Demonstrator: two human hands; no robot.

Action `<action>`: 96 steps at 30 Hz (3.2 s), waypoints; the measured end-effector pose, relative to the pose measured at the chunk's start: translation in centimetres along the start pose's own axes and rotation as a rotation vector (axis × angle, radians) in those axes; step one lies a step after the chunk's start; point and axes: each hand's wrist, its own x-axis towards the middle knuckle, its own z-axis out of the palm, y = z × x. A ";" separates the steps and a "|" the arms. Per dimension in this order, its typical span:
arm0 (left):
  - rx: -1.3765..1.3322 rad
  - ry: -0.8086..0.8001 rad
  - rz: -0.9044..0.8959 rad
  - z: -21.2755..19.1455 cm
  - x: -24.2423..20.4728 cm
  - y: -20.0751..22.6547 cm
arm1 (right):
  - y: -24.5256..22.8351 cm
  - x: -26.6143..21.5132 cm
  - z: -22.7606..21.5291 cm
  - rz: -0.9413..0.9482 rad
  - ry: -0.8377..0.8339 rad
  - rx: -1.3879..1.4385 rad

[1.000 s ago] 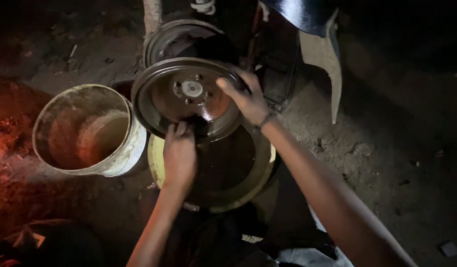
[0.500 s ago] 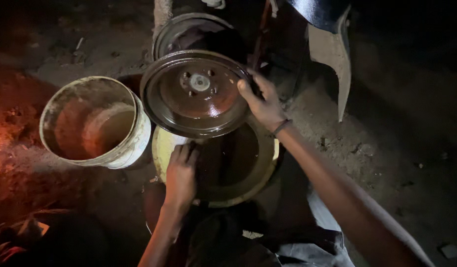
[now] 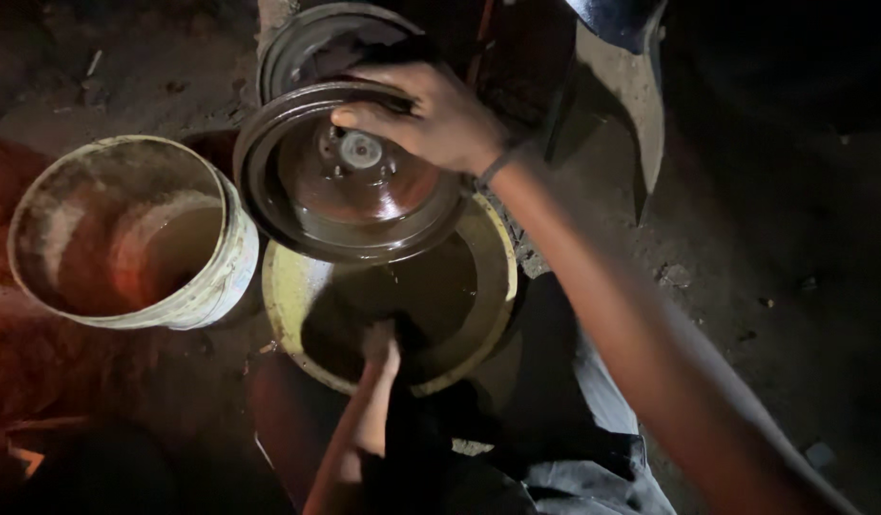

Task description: The person cleans the inner surface of a motorcycle wheel hub by hand using a dark fluid from a yellow basin, wiping the metal components repeatedly.

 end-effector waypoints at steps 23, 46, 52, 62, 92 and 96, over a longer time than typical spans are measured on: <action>-0.485 0.824 0.548 -25.5 -6.8 10.5 | -0.9 -2.4 -1.9 -0.057 0.175 0.412; -0.186 1.009 0.336 -25.1 -7.8 13.1 | 2.4 -6.4 -3.6 0.174 0.125 0.537; -0.144 0.709 0.316 -28.2 -10.8 9.1 | -4.6 2.0 -1.0 -0.039 -0.055 0.124; -0.197 0.735 0.445 -28.3 -11.4 8.4 | -1.3 -1.6 -0.1 0.045 0.140 0.095; -0.082 0.741 0.426 -27.3 -13.2 10.1 | -1.7 -0.2 -0.5 -0.024 0.100 -0.037; -0.331 0.873 0.514 -26.5 -12.6 14.0 | -1.9 -0.2 0.0 0.009 0.108 0.044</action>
